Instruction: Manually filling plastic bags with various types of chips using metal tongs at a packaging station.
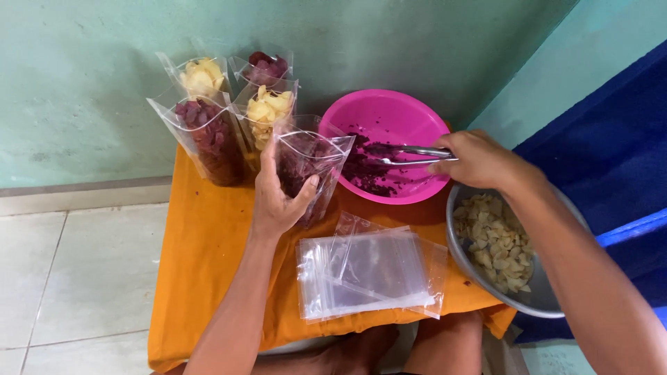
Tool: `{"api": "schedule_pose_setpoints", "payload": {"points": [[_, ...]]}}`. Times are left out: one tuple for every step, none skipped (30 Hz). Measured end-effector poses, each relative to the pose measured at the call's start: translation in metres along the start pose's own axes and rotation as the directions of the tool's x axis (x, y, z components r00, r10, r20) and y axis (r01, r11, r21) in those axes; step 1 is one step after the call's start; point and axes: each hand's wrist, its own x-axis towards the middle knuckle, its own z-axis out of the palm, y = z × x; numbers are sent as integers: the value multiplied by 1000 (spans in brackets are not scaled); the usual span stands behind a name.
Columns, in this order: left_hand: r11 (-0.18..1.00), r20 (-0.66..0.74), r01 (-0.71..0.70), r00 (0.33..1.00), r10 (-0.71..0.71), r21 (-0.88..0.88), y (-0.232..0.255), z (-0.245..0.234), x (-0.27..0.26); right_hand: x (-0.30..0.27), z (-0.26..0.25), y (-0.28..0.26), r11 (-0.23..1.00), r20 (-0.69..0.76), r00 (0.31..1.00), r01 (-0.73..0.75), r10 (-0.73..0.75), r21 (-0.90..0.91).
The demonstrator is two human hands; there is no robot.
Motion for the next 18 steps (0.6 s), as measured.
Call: {"api": "schedule_pose_setpoints", "payload": {"points": [[1000,7,1,1000,-1,0,-3,-2,1,-4,-3,0,1000,0,1000,-3,3,6],[1000,0,-6,1000,6,15,-5,-2,0,-8,-7,0,1000,11,999,-30,30,-8],[999,-7,-13,1000,13,30,-8,-2,-1,-12,-11,0,998,22,998,-56,57,-22],[1000,-6,-8,1000,8,27,-7,-1,-1,-11,-6,0,998,26,998,-61,61,-23],[1000,-8,-9,1000,9,27,-6,0,0,-11,-1,-1,998,40,998,-54,55,-24],[999,-10,-15,1000,16,32,-4,0,2,-9,2,-2,999,48,998,-43,44,-23],[999,-8,-16,1000,16,32,-7,2,1,-7,7,-2,999,47,998,-43,44,-21],[999,-9,-17,1000,18,30,-9,2,0,-4,14,-2,1000,27,999,-21,21,2],[999,-10,-18,1000,19,29,-11,2,-2,-1,21,-3,1000,6,1000,0,-1,23],[999,-7,-19,1000,19,31,-6,1,-1,-2,24,-10,1000,6,1000,0,0,28],[1000,1,-18,1000,18,23,-1,0,1,-3,28,-18,999,-19,999,38,-38,9],[1000,5,-18,1000,18,14,3,0,3,-3,29,-26,997,-45,996,75,-75,-14],[1000,6,-20,1000,20,14,0,0,2,-1,33,-26,997,-46,996,75,-76,-14],[1000,3,-15,1000,15,10,-3,0,1,2,37,-27,997,-77,994,83,-82,1],[1000,-1,-11,1000,11,5,-6,1,0,5,41,-27,996,-107,990,91,-89,16],[1000,0,-11,1000,11,3,-6,1,0,5,42,-28,996,-107,990,89,-87,15],[1000,-2,-12,1000,12,7,-6,2,0,5,43,-28,995,-131,987,94,-90,26],[1000,-7,-15,1000,15,12,-6,2,-1,6,45,-30,994,-155,983,102,-95,37]]}}
